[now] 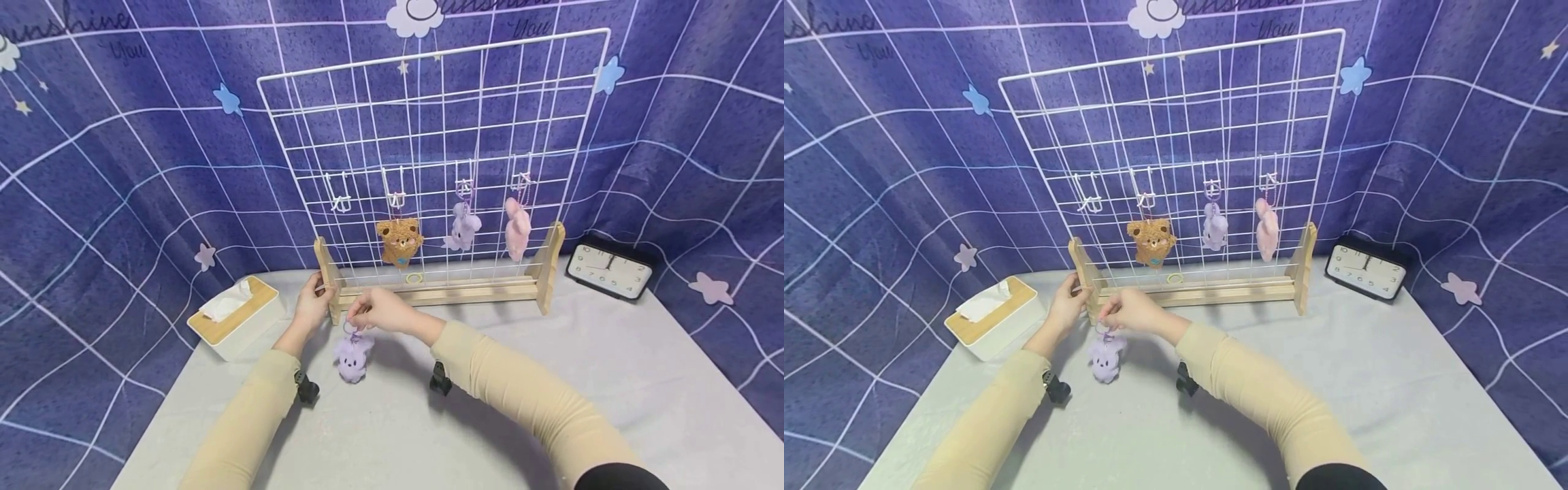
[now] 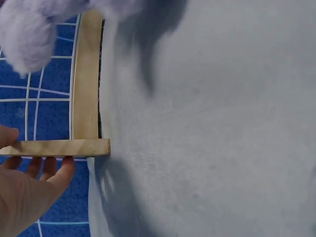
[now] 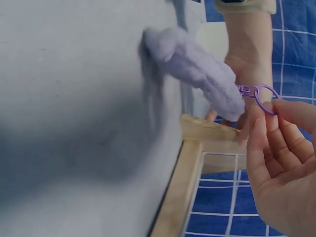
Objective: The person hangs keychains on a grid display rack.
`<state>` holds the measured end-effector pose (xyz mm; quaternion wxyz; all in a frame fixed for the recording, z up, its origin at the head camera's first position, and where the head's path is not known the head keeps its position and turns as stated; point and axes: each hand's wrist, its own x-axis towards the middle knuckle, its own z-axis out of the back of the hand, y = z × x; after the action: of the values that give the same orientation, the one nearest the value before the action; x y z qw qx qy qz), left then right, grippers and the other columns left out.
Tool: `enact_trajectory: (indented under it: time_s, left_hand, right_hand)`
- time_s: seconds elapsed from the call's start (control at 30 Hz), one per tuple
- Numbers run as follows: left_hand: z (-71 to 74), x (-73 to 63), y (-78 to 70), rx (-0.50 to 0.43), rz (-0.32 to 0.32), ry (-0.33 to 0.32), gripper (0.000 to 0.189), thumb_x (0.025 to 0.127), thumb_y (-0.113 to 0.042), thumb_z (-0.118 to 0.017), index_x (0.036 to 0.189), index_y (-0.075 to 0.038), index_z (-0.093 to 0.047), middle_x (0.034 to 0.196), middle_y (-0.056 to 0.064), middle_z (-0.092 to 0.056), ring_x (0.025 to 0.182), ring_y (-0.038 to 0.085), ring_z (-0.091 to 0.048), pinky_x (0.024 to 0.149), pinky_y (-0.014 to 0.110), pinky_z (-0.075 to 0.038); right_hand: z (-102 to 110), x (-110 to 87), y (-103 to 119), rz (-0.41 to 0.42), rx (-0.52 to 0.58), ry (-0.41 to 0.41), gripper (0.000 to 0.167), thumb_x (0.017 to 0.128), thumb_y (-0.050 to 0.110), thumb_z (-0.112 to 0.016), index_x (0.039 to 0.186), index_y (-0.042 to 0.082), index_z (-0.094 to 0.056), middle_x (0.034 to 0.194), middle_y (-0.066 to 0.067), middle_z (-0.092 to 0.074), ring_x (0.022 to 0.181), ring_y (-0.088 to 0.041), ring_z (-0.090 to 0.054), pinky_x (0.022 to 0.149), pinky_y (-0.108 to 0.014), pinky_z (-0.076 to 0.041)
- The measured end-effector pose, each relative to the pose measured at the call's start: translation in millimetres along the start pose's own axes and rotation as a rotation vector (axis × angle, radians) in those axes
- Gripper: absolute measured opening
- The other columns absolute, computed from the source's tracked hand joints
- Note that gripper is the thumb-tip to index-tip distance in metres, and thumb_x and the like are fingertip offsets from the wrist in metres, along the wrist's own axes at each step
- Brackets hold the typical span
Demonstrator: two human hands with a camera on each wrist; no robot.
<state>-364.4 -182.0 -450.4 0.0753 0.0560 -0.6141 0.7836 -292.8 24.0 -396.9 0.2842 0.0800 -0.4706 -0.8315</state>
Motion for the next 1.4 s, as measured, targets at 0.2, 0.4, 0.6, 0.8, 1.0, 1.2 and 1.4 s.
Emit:
enact_trajectory:
  time_s: [0.2, 0.4, 0.6, 0.8, 1.0, 1.2, 1.4]
  left_hand:
    - [-0.1, 0.3, 1.3, 0.029, 0.009, -0.008, 0.047, 0.103, 0.000, -0.053, 0.148, 0.006, -0.041, 0.144, 0.032, -0.049, 0.131, 0.043, -0.051, 0.109, 0.051, -0.047]
    - [-1.4, -0.4, 2.5, 0.012, 0.011, -0.017, 0.046, 0.101, 0.000, -0.055, 0.146, 0.005, -0.044, 0.141, 0.029, -0.051, 0.128, 0.039, -0.053, 0.104, 0.043, -0.052]
    - [0.3, 1.4, 3.1, 0.006, 0.013, -0.006, 0.048, 0.102, 0.000, -0.052, 0.149, 0.003, -0.042, 0.145, 0.027, -0.049, 0.128, 0.037, -0.052, 0.103, 0.040, -0.053]
    - [1.9, 0.6, 3.5, 0.016, -0.007, -0.001, 0.047, 0.102, 0.002, -0.052, 0.148, 0.005, -0.041, 0.144, 0.029, -0.049, 0.129, 0.039, -0.051, 0.107, 0.037, -0.050]
    - [2.7, -3.4, 2.9, 0.035, -0.030, 0.003, 0.055, 0.095, 0.006, -0.057, 0.147, 0.004, -0.042, 0.142, 0.029, -0.051, 0.126, 0.041, -0.053, 0.106, 0.043, -0.050]
    - [0.3, -3.0, 1.6, 0.026, -0.022, -0.012, 0.049, 0.100, -0.004, -0.061, 0.146, 0.004, -0.045, 0.139, 0.027, -0.054, 0.122, 0.034, -0.055, 0.102, 0.036, -0.052]
    - [-2.5, -0.7, 2.7, 0.019, -0.001, -0.026, 0.045, 0.103, 0.000, -0.053, 0.147, 0.004, -0.044, 0.138, 0.027, -0.052, 0.121, 0.030, -0.053, 0.096, 0.023, -0.050]
  right_hand:
    - [10.4, 4.5, 10.3, 0.006, 0.014, 0.002, 0.007, 0.094, 0.007, -0.072, 0.097, 0.001, -0.075, 0.085, -0.005, -0.075, 0.074, -0.016, -0.070, 0.065, -0.023, -0.059]
    - [22.8, 11.0, 24.8, 0.053, -0.008, -0.022, 0.008, 0.095, 0.004, -0.071, 0.097, -0.002, -0.075, 0.085, -0.007, -0.076, 0.073, -0.019, -0.070, 0.060, -0.019, -0.055]
    - [36.7, 15.5, 46.2, 0.086, -0.052, -0.045, 0.007, 0.095, 0.006, -0.071, 0.098, 0.002, -0.077, 0.086, -0.003, -0.075, 0.078, -0.020, -0.071, 0.067, -0.021, -0.057]
    - [48.6, 19.4, 66.8, 0.122, -0.072, -0.064, 0.009, 0.096, 0.008, -0.071, 0.099, 0.002, -0.076, 0.090, -0.004, -0.075, 0.082, -0.018, -0.069, 0.072, -0.022, -0.057]
    - [62.6, 22.1, 84.9, 0.144, -0.098, -0.093, 0.009, 0.095, 0.009, -0.072, 0.100, 0.003, -0.077, 0.093, -0.006, -0.076, 0.079, -0.014, -0.067, 0.070, -0.022, -0.056]
    - [76.1, 23.6, 100.7, 0.152, -0.119, -0.115, 0.009, 0.096, 0.008, -0.072, 0.101, 0.001, -0.076, 0.094, -0.009, -0.076, 0.075, -0.016, -0.067, 0.065, -0.023, -0.056]
    - [86.4, 25.4, 114.2, 0.148, -0.092, -0.134, 0.009, 0.096, 0.007, -0.071, 0.100, 0.001, -0.076, 0.094, -0.011, -0.075, 0.075, -0.019, -0.068, 0.066, -0.024, -0.059]
